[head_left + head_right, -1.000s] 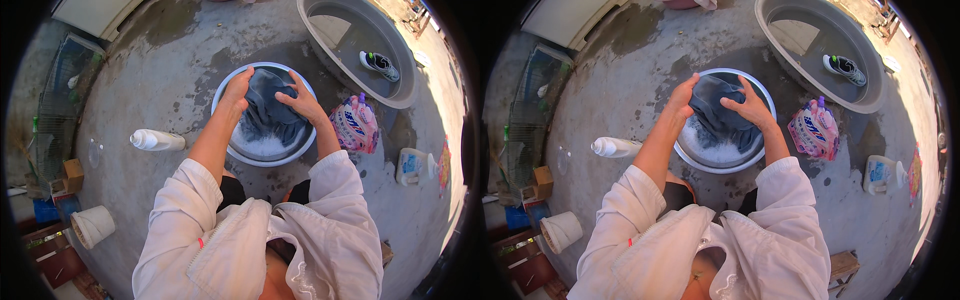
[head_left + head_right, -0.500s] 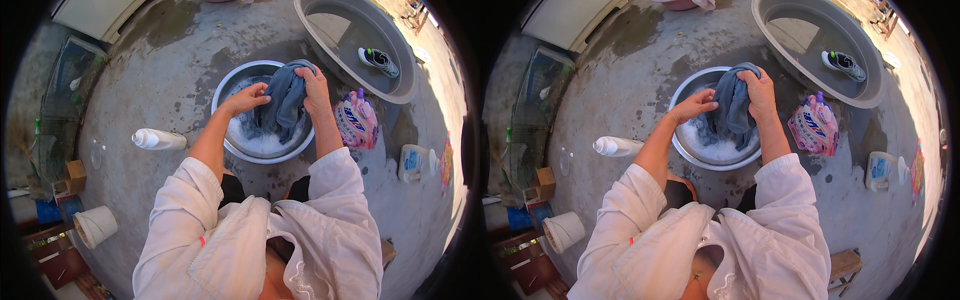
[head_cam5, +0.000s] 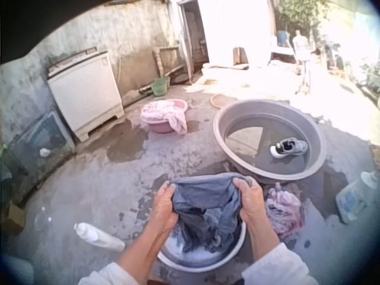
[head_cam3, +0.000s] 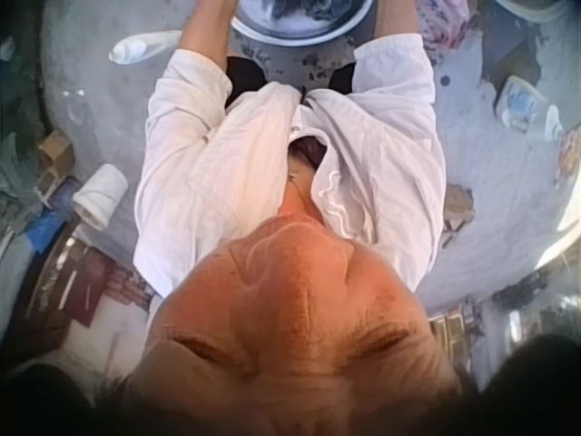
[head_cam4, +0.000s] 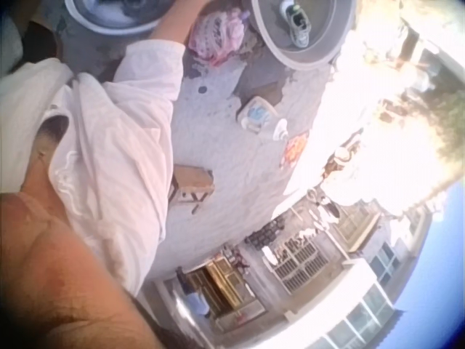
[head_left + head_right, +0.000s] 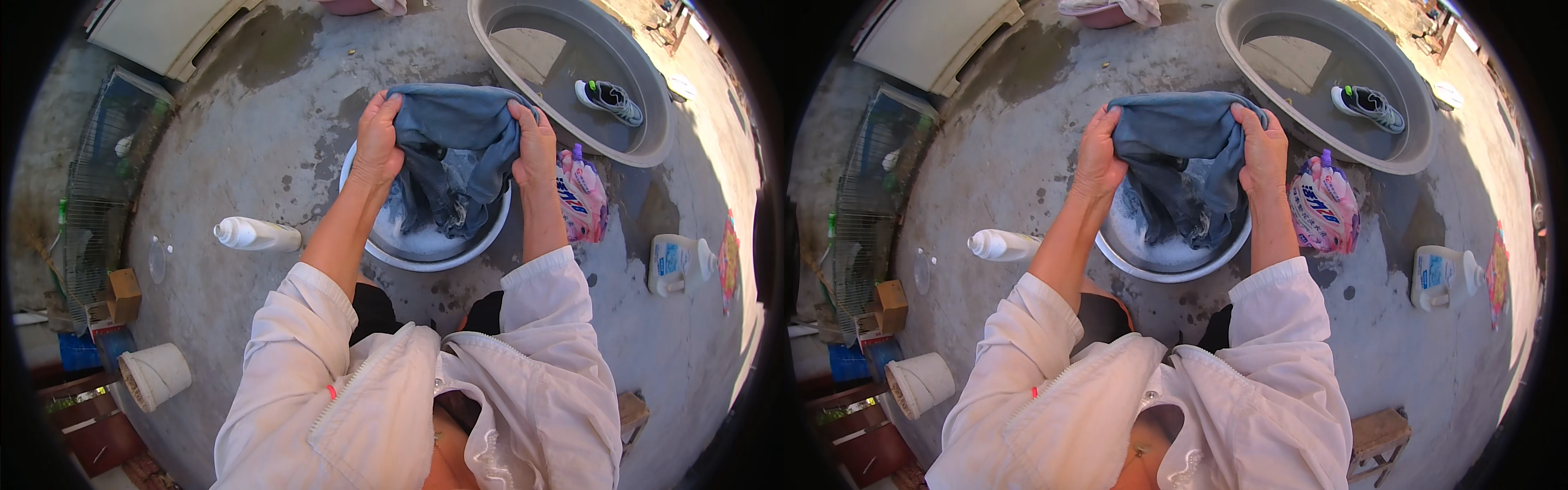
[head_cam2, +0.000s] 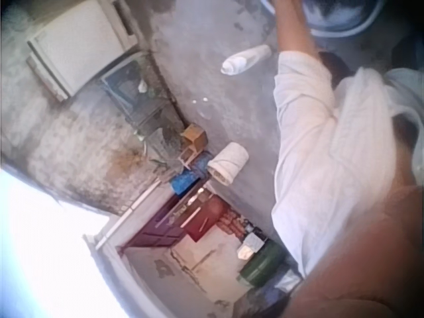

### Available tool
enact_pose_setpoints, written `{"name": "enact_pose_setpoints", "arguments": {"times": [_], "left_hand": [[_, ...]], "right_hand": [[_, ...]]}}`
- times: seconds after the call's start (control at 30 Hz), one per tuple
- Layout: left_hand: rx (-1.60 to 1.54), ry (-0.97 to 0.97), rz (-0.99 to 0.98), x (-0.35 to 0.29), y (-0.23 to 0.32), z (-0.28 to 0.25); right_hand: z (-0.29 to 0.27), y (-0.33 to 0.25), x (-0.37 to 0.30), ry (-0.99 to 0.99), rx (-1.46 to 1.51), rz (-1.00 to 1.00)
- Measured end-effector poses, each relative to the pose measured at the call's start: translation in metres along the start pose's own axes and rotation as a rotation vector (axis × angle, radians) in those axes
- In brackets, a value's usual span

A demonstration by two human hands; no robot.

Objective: The person is hand-washing a blue garment in a basin of soapy water by scrubbing the fabric and wringing it out.

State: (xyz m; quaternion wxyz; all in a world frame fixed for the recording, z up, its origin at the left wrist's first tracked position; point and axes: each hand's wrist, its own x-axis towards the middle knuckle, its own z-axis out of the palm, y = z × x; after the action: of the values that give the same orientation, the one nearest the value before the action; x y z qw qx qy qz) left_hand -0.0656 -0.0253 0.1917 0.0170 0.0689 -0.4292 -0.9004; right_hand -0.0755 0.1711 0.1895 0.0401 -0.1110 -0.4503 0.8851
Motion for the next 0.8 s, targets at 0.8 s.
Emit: {"name": "enact_pose_setpoints", "arguments": {"times": [0.8], "left_hand": [[0.189,0.283,-0.35,-0.014,-0.06,-0.007]], "right_hand": [[0.044,0.089,-0.056,0.091,-0.912,-0.273]]}}
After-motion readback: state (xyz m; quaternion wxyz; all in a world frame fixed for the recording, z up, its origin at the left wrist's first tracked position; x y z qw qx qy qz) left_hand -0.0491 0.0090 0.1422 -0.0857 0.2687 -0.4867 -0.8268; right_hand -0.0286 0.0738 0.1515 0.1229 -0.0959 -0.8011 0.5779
